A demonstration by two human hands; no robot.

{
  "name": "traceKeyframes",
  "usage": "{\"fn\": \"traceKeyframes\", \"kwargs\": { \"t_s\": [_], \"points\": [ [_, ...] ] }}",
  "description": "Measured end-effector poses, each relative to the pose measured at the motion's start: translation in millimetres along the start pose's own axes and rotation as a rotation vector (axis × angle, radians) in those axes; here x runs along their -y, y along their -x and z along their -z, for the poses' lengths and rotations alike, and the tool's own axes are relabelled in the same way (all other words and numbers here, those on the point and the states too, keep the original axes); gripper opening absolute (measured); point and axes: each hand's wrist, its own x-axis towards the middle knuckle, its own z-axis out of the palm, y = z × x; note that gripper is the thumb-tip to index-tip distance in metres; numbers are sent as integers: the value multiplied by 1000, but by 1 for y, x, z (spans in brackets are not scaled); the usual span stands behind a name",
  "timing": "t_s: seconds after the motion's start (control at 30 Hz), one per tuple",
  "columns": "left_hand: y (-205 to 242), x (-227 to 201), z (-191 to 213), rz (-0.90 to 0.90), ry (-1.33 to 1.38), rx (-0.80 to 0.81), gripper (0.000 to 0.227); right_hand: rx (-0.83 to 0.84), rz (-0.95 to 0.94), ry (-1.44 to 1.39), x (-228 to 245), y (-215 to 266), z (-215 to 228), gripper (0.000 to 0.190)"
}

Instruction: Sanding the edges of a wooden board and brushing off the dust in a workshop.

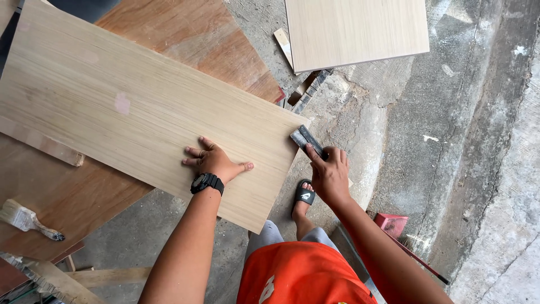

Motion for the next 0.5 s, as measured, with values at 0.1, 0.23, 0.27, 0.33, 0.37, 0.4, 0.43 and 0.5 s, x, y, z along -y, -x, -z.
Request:
{"fn": "traceKeyframes", "kwargs": {
  "t_s": [0.1,0.23,0.27,0.33,0.37,0.4,0.43,0.5],
  "points": [
    [-5,1,-3,6,-6,-13,168,-37,-7,-27,-9,-51,-28,58],
    [2,-4,2,-4,-1,-20,168,-67,9,-11,0,-95,-27,56],
    [4,-6,2,4,-10,-21,166,-17,-35,-11,4,-86,-19,55],
    [6,-7,4,8,-20,-24,164,29,-80,-11,5,-57,-10,55],
    [7,-8,5,10,-13,-26,165,9,-60,-17,2,-35,-10,59],
    [8,-6,5,16,-8,-24,166,-5,-40,-25,0,-9,-10,63],
    [8,-5,3,17,-10,-22,166,-3,-42,-27,0,-10,-11,63],
    [6,-5,3,20,-27,-33,167,14,-73,-15,1,-18,-16,60]
  ]
}}
